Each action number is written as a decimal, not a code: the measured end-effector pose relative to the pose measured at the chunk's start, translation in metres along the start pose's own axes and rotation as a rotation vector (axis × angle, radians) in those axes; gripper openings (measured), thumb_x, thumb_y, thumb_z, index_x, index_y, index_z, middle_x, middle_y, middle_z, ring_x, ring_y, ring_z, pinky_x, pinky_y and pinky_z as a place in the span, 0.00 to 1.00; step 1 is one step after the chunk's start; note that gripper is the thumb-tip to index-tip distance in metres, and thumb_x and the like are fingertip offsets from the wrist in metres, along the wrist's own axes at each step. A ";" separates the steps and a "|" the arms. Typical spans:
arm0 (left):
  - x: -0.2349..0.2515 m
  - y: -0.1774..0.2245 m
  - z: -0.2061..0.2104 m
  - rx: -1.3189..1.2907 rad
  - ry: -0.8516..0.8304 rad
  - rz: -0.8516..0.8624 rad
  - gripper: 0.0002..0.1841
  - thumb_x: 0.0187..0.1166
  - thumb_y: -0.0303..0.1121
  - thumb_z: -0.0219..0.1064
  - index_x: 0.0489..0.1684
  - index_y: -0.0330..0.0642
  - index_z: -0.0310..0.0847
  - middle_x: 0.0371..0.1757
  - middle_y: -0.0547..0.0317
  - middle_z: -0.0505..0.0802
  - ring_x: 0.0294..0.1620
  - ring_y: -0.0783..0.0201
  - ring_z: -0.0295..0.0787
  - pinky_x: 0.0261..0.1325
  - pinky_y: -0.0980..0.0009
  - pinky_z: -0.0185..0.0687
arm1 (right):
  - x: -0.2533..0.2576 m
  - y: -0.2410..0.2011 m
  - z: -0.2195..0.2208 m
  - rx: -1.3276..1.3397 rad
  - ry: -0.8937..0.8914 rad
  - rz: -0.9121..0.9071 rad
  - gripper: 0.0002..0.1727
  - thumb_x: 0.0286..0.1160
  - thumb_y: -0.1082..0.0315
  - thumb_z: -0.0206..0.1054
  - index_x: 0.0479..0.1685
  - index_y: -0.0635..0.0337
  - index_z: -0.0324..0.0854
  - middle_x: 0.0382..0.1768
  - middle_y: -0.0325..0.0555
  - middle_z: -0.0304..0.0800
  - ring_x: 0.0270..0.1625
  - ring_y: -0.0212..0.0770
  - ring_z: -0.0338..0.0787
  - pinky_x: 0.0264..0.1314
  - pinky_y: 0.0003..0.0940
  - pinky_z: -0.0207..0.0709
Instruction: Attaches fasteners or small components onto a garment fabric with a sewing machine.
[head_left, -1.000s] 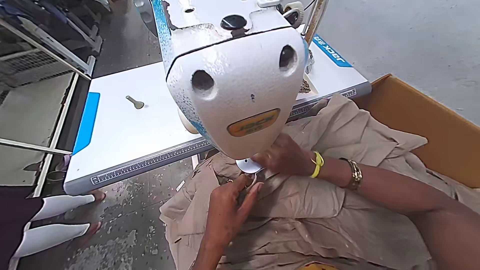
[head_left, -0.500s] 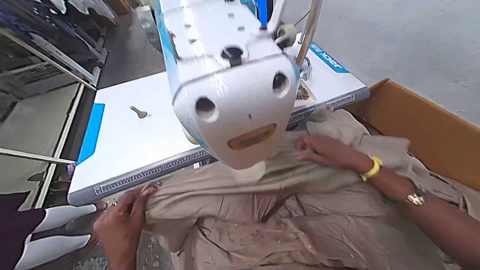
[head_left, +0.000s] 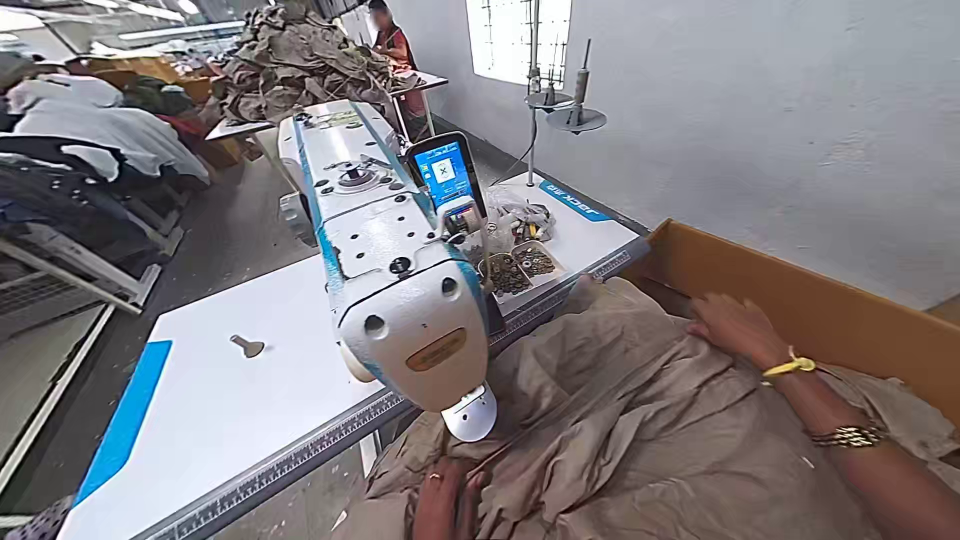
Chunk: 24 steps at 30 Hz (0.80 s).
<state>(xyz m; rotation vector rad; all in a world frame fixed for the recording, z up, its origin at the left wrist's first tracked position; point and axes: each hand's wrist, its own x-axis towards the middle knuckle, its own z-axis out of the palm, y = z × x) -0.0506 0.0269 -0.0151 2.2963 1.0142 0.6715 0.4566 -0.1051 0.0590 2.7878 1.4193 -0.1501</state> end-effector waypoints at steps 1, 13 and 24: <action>-0.001 0.002 -0.007 -0.001 0.001 0.007 0.16 0.80 0.37 0.67 0.42 0.27 0.89 0.42 0.34 0.91 0.49 0.34 0.89 0.58 0.38 0.81 | -0.005 -0.029 -0.020 0.058 0.169 -0.098 0.15 0.79 0.65 0.69 0.57 0.66 0.88 0.62 0.71 0.86 0.72 0.73 0.80 0.76 0.75 0.62; -0.005 0.003 0.010 0.078 -0.025 -0.313 0.21 0.86 0.42 0.61 0.55 0.28 0.85 0.31 0.35 0.91 0.33 0.34 0.92 0.40 0.33 0.82 | -0.004 -0.199 0.101 0.157 0.026 -0.063 0.55 0.82 0.28 0.44 0.95 0.67 0.44 0.93 0.73 0.37 0.96 0.69 0.32 0.82 0.87 0.25; 0.008 0.064 -0.052 -0.270 0.317 0.157 0.17 0.89 0.44 0.60 0.42 0.41 0.89 0.38 0.66 0.96 0.42 0.85 0.90 0.49 0.85 0.85 | -0.117 -0.299 -0.010 0.841 0.186 -1.092 0.29 0.89 0.42 0.52 0.50 0.60 0.84 0.32 0.46 0.88 0.31 0.42 0.87 0.32 0.36 0.81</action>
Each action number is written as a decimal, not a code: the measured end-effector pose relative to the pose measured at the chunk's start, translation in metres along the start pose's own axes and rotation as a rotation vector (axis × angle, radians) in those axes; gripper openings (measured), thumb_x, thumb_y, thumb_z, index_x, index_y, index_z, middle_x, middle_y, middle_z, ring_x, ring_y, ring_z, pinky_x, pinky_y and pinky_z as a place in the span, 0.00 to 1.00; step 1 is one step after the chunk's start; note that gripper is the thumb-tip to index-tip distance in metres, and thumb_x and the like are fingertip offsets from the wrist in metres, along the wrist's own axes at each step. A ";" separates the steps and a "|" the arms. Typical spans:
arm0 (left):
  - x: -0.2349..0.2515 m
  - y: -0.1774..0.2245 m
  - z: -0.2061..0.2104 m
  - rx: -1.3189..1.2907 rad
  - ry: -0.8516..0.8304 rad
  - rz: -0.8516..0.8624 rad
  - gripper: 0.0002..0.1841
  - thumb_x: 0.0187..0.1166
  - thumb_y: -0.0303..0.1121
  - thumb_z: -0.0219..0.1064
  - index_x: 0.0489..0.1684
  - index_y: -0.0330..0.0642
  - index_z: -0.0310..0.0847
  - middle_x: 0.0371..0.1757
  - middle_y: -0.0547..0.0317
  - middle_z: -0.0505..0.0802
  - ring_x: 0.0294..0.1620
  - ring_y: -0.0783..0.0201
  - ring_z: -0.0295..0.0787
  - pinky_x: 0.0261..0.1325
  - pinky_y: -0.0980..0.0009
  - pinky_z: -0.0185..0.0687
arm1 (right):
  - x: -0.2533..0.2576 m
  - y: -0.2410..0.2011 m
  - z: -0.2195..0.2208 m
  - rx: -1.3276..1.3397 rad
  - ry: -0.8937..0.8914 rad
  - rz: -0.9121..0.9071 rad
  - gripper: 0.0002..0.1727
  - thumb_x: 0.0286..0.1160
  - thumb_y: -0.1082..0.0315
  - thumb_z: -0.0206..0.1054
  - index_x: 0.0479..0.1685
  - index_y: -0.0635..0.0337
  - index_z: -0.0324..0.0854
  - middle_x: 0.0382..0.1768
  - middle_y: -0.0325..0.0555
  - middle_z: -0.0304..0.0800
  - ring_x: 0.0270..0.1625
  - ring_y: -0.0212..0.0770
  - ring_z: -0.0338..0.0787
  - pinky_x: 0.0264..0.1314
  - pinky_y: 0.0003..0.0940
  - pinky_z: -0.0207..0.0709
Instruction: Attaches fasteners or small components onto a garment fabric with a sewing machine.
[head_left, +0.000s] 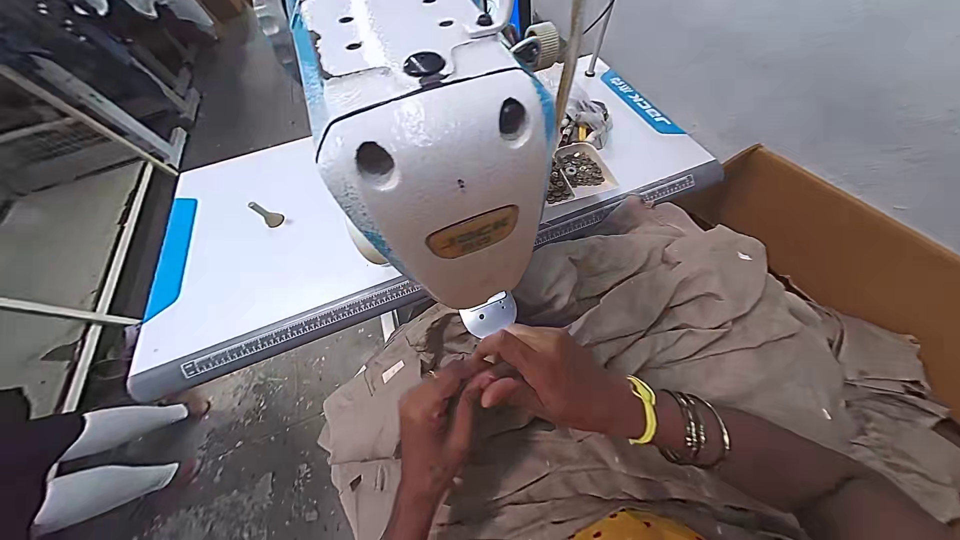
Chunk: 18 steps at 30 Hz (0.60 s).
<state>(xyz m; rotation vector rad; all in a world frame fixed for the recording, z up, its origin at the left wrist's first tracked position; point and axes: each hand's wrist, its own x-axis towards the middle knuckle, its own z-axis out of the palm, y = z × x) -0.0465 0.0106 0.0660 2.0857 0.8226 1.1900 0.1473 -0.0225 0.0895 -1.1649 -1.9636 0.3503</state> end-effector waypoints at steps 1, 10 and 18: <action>0.004 -0.005 -0.012 0.135 0.036 -0.005 0.18 0.89 0.43 0.59 0.41 0.38 0.91 0.38 0.61 0.97 0.41 0.80 0.92 0.48 0.81 0.87 | 0.004 0.004 0.003 -0.048 0.028 0.021 0.27 0.87 0.43 0.57 0.49 0.60 0.85 0.28 0.46 0.89 0.26 0.43 0.88 0.27 0.38 0.81; -0.018 -0.069 -0.077 0.723 0.130 -0.219 0.24 0.86 0.46 0.58 0.40 0.32 0.91 0.26 0.42 0.92 0.21 0.53 0.86 0.27 0.54 0.76 | 0.051 0.054 -0.022 0.118 -0.056 0.463 0.22 0.65 0.52 0.80 0.43 0.63 0.83 0.28 0.42 0.83 0.32 0.34 0.80 0.36 0.35 0.71; -0.022 -0.086 -0.060 0.656 0.120 -0.309 0.22 0.86 0.45 0.58 0.41 0.32 0.91 0.27 0.44 0.92 0.23 0.54 0.87 0.30 0.53 0.76 | 0.056 0.049 -0.016 0.153 -0.052 0.613 0.22 0.60 0.53 0.85 0.39 0.57 0.81 0.24 0.36 0.79 0.28 0.33 0.78 0.34 0.37 0.71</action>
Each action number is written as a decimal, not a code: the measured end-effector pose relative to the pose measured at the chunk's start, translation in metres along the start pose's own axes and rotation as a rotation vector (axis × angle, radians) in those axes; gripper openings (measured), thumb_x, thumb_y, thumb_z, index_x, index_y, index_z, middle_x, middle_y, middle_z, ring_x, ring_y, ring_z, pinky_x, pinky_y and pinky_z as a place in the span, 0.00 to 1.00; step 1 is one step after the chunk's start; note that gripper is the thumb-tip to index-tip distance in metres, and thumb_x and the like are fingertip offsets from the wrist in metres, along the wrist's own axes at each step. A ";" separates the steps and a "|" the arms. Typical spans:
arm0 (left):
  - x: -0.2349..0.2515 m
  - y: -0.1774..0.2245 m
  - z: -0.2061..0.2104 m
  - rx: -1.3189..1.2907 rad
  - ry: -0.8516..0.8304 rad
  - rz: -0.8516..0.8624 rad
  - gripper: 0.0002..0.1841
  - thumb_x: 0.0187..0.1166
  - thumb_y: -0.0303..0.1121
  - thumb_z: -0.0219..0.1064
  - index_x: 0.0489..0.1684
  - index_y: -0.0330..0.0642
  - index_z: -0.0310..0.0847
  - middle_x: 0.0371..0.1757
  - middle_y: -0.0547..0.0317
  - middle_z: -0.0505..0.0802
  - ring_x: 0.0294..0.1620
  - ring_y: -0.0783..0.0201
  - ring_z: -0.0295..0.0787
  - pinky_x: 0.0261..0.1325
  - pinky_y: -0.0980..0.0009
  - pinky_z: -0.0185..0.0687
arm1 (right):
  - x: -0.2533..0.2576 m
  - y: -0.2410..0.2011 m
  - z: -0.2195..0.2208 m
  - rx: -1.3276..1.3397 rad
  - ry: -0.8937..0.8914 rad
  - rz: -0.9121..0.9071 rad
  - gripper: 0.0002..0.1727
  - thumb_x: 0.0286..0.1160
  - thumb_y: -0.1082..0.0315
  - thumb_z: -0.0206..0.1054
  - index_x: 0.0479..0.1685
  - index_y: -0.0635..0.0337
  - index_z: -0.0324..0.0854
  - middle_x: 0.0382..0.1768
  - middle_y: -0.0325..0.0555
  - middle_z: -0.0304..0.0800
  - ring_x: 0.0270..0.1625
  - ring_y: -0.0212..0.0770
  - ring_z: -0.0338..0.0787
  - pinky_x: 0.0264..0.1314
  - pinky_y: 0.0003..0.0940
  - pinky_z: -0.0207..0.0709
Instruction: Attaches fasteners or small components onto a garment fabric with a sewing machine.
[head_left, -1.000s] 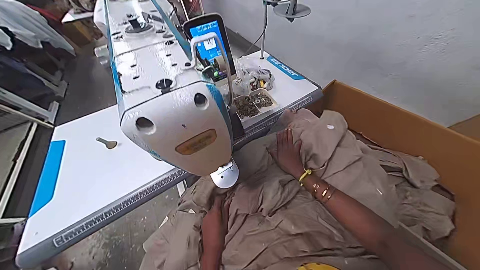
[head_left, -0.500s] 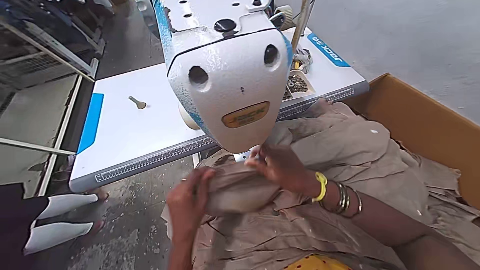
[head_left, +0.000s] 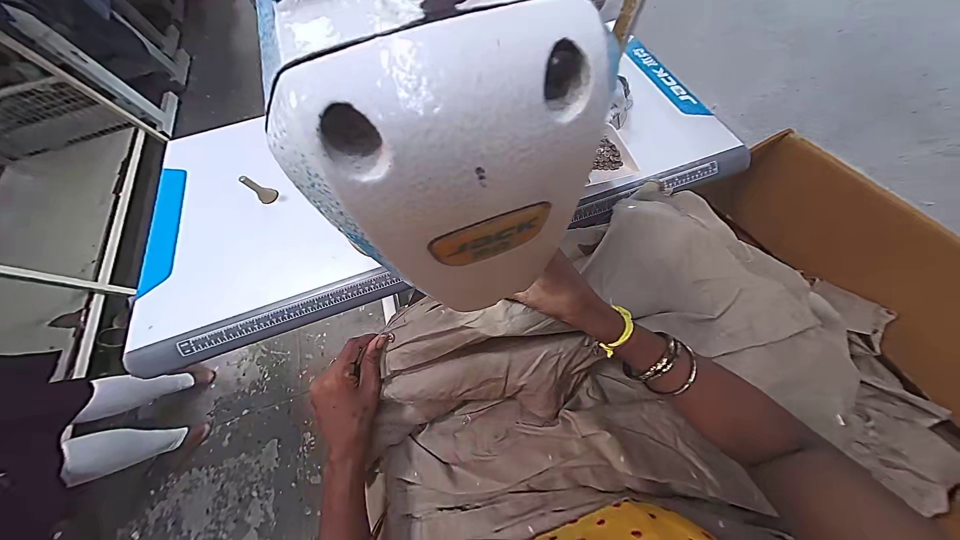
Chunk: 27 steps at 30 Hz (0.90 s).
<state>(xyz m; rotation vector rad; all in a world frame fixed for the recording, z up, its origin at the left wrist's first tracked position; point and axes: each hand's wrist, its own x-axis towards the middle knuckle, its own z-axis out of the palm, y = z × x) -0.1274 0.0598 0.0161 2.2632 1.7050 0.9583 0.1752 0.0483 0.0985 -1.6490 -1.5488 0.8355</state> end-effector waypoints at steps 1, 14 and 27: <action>0.001 0.001 0.001 0.004 0.003 -0.001 0.23 0.86 0.45 0.58 0.41 0.32 0.91 0.26 0.44 0.92 0.22 0.54 0.86 0.29 0.52 0.75 | 0.001 0.003 0.000 0.022 -0.010 -0.031 0.22 0.61 0.53 0.84 0.40 0.58 0.82 0.24 0.36 0.79 0.29 0.32 0.77 0.35 0.35 0.71; 0.032 0.044 -0.021 -0.089 0.021 0.110 0.21 0.86 0.46 0.61 0.39 0.37 0.91 0.27 0.54 0.91 0.23 0.71 0.82 0.30 0.71 0.73 | -0.005 0.089 -0.090 -0.445 0.301 -0.413 0.16 0.80 0.54 0.67 0.41 0.60 0.81 0.14 0.35 0.66 0.15 0.34 0.65 0.21 0.35 0.60; 0.032 0.036 -0.011 -0.020 -0.001 0.182 0.23 0.87 0.49 0.57 0.39 0.39 0.91 0.25 0.52 0.91 0.22 0.62 0.85 0.27 0.62 0.75 | -0.011 0.120 -0.147 -0.713 0.288 -0.264 0.26 0.83 0.47 0.62 0.36 0.65 0.86 0.21 0.55 0.83 0.28 0.60 0.84 0.48 0.66 0.71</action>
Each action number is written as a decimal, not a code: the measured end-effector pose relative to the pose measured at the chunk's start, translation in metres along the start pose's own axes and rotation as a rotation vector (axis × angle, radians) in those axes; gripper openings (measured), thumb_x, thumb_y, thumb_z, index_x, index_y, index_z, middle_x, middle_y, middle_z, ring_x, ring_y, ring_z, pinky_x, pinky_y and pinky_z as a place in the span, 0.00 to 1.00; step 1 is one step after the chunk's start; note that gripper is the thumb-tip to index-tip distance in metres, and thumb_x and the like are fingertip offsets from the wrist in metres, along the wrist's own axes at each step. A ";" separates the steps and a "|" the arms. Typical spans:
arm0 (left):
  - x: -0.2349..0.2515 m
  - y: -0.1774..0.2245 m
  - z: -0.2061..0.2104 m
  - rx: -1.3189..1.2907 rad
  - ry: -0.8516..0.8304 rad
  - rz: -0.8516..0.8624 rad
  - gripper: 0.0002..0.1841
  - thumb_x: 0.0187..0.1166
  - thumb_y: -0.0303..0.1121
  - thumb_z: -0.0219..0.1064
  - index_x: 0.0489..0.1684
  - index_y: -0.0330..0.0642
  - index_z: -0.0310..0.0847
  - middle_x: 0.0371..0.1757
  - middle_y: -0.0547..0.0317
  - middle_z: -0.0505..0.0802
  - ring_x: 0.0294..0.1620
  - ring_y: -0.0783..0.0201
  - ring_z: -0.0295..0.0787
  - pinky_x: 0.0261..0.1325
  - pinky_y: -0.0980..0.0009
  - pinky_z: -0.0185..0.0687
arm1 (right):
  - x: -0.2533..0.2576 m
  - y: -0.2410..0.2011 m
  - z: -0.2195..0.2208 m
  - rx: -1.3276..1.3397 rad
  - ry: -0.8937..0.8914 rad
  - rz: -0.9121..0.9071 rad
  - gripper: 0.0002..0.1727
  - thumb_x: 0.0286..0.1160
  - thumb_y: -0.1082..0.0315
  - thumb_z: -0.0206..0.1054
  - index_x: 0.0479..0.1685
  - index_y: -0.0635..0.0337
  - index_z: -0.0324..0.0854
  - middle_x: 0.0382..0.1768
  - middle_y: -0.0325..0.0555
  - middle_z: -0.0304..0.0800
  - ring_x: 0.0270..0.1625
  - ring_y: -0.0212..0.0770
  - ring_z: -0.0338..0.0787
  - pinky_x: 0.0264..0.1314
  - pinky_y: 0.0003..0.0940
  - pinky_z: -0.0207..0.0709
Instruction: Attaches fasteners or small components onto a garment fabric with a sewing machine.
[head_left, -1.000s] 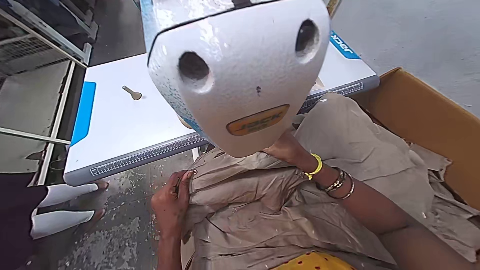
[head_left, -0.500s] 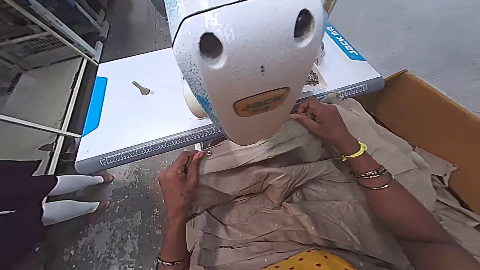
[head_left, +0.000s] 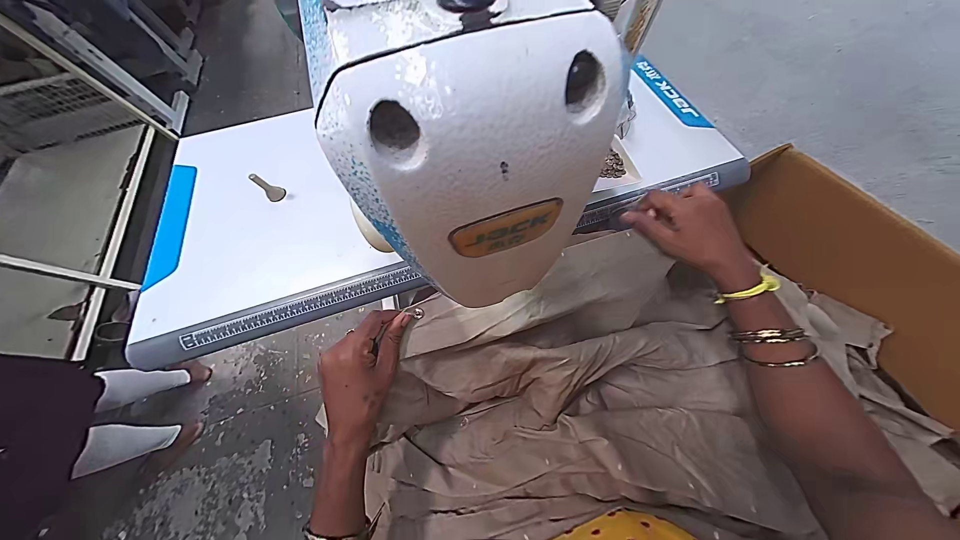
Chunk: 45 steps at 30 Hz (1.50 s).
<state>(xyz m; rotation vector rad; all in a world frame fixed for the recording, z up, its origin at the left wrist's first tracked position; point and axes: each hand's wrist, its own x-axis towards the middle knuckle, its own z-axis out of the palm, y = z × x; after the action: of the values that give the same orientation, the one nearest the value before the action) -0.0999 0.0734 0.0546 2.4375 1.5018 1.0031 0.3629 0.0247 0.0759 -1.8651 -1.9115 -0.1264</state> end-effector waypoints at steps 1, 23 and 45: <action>-0.001 0.000 0.003 0.029 0.002 0.014 0.23 0.87 0.49 0.57 0.38 0.38 0.91 0.25 0.50 0.91 0.23 0.57 0.87 0.27 0.57 0.76 | -0.003 0.016 -0.008 -0.069 0.005 0.036 0.27 0.84 0.47 0.61 0.34 0.66 0.85 0.18 0.55 0.79 0.25 0.60 0.81 0.49 0.66 0.68; 0.017 0.066 0.054 -0.739 -0.158 -0.399 0.27 0.84 0.40 0.55 0.71 0.23 0.65 0.53 0.54 0.86 0.55 0.80 0.82 0.60 0.81 0.78 | 0.055 -0.058 0.063 0.318 0.207 -0.012 0.07 0.79 0.70 0.70 0.45 0.65 0.90 0.43 0.56 0.93 0.45 0.53 0.93 0.52 0.50 0.85; -0.010 0.047 -0.016 -0.562 -0.151 -0.122 0.16 0.83 0.43 0.66 0.40 0.38 0.92 0.38 0.69 0.96 0.39 0.89 0.88 0.48 0.87 0.84 | 0.010 -0.158 0.030 0.762 -0.254 -0.372 0.16 0.84 0.56 0.65 0.43 0.62 0.80 0.30 0.42 0.85 0.34 0.32 0.83 0.49 0.34 0.73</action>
<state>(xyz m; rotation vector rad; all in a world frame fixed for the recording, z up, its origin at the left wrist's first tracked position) -0.0764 0.0376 0.0816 1.9535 1.1131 1.0187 0.2026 0.0333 0.0932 -1.0501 -2.0463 0.6593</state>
